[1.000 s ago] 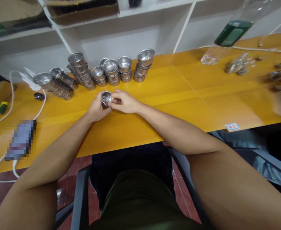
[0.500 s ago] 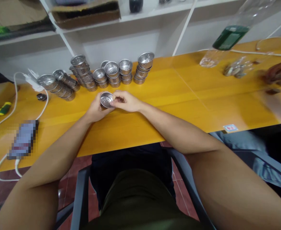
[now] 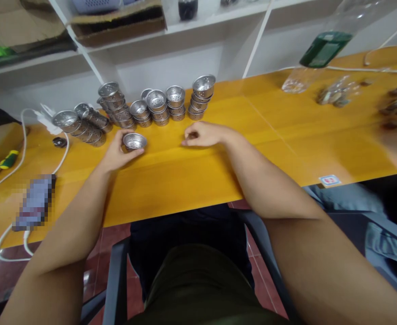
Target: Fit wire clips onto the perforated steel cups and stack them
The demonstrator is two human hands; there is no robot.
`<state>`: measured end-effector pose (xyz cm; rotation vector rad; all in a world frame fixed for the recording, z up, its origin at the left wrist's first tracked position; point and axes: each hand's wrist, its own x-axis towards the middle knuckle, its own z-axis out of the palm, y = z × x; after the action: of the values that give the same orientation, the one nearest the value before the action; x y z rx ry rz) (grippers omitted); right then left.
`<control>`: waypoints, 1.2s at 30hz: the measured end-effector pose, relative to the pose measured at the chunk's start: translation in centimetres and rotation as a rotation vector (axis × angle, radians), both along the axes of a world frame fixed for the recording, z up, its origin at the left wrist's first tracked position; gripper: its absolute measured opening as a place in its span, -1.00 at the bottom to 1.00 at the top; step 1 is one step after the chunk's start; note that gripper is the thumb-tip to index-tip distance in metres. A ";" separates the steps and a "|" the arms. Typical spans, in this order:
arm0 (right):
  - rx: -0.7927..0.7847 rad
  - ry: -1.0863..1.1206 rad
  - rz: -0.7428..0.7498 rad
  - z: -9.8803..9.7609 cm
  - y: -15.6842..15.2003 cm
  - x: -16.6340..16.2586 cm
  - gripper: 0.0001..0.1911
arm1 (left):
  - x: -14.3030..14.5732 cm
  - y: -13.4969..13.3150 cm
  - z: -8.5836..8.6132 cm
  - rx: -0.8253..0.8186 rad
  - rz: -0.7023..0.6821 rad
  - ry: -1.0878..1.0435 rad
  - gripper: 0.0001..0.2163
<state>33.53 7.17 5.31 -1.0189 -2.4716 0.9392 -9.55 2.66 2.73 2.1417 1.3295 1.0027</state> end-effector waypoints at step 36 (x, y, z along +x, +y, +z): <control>0.802 0.465 -0.538 -1.4 5.4 4.5 -0.39 | -1.5 1.3 -0.2 0.346 0.033 0.103 0.03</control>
<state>37.99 12.58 3.96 -0.9386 -1.7604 -0.0192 -11.10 4.00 2.55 2.4607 1.3204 1.2258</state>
